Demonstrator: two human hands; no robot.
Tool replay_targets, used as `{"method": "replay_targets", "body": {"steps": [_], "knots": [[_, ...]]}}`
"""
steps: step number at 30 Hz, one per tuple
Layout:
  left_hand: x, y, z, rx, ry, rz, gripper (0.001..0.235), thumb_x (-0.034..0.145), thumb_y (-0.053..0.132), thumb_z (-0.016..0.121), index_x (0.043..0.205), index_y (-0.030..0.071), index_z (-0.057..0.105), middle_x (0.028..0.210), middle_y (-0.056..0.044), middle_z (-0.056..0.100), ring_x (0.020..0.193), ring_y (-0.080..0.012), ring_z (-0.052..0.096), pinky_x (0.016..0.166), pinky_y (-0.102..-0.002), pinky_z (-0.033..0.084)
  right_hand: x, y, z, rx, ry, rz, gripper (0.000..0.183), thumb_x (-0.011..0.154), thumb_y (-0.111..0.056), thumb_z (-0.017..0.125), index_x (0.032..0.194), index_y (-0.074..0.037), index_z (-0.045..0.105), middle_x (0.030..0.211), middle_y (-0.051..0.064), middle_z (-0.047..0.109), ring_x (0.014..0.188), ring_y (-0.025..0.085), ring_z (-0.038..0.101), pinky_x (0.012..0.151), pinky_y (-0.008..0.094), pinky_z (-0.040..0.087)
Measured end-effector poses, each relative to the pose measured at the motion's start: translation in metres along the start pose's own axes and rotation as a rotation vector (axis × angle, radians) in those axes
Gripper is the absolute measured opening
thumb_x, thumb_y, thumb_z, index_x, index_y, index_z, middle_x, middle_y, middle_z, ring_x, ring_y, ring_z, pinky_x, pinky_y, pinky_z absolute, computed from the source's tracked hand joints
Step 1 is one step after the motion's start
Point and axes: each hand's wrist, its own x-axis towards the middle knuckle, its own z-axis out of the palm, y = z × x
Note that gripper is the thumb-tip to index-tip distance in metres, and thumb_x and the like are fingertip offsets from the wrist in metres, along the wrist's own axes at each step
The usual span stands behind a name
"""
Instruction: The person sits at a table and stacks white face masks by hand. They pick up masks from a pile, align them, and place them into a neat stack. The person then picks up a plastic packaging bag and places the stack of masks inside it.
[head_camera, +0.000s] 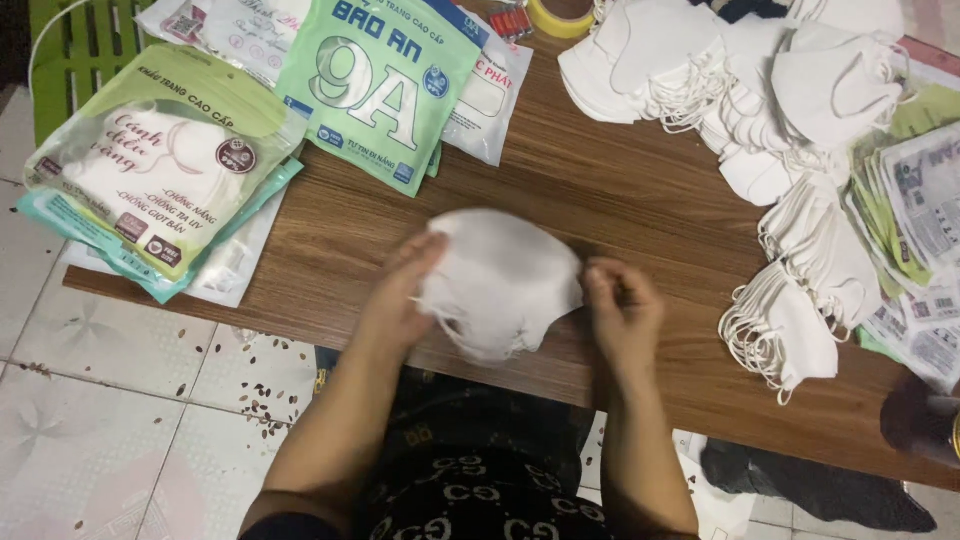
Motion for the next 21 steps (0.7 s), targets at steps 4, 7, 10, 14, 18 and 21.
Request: {"method": "replay_targets", "body": {"steps": [4, 7, 10, 14, 18, 21], "knots": [[0.017, -0.004, -0.022, -0.030, 0.017, -0.014, 0.040, 0.087, 0.021, 0.080, 0.119, 0.000, 0.069, 0.094, -0.012, 0.074, 0.085, -0.0234, 0.073, 0.080, -0.037, 0.059, -0.019, -0.052, 0.036, -0.158, -0.178, -0.216, 0.012, 0.094, -0.013, 0.074, 0.100, -0.004, 0.077, 0.088, 0.018, 0.075, 0.091, 0.040, 0.071, 0.091, 0.049, 0.052], [0.028, -0.019, -0.031, -0.078, 0.029, -0.055, 0.043, 0.089, 0.018, 0.079, 0.124, -0.002, 0.068, 0.099, -0.016, 0.075, 0.090, -0.0265, 0.075, 0.086, -0.042, 0.060, -0.032, -0.035, 0.066, -0.310, -0.419, -0.458, 0.016, 0.084, -0.016, 0.077, 0.096, -0.005, 0.075, 0.095, 0.018, 0.074, 0.100, 0.044, 0.067, 0.099, 0.059, 0.048], [0.035, -0.035, -0.028, -0.121, 0.029, -0.110, 0.044, 0.089, 0.017, 0.078, 0.126, -0.004, 0.065, 0.104, -0.017, 0.074, 0.097, -0.0271, 0.072, 0.094, -0.044, 0.056, -0.030, -0.022, 0.060, -0.426, -0.396, -0.477, 0.020, 0.079, -0.016, 0.078, 0.097, -0.008, 0.076, 0.098, 0.016, 0.076, 0.104, 0.041, 0.067, 0.106, 0.059, 0.042], [0.053, -0.066, -0.034, 0.022, -0.053, -0.110, 0.037, 0.093, 0.020, 0.075, 0.125, 0.002, 0.068, 0.106, -0.016, 0.076, 0.097, -0.0265, 0.074, 0.090, -0.044, 0.059, -0.020, 0.001, 0.030, -0.535, -0.358, -0.444, 0.026, 0.076, -0.016, 0.079, 0.101, -0.011, 0.078, 0.106, 0.013, 0.077, 0.114, 0.038, 0.065, 0.117, 0.059, 0.033], [0.054, -0.068, -0.015, 0.315, -0.142, 0.018, 0.035, 0.101, 0.021, 0.066, 0.132, 0.005, 0.067, 0.112, -0.014, 0.075, 0.104, -0.0203, 0.070, 0.093, -0.039, 0.059, 0.000, 0.036, -0.011, -0.452, -0.258, -0.298, 0.014, 0.089, -0.025, 0.076, 0.098, -0.014, 0.077, 0.122, 0.008, 0.074, 0.126, 0.036, 0.060, 0.118, 0.059, 0.031], [0.060, -0.074, -0.015, 0.439, -0.216, 0.181, 0.038, 0.103, 0.020, 0.063, 0.138, 0.005, 0.063, 0.122, -0.019, 0.072, 0.116, -0.0241, 0.065, 0.101, -0.043, 0.054, 0.010, 0.042, -0.037, -0.438, -0.176, -0.243, 0.013, 0.091, -0.021, 0.077, 0.104, -0.016, 0.077, 0.120, 0.004, 0.075, 0.126, 0.033, 0.062, 0.118, 0.054, 0.033]]}}
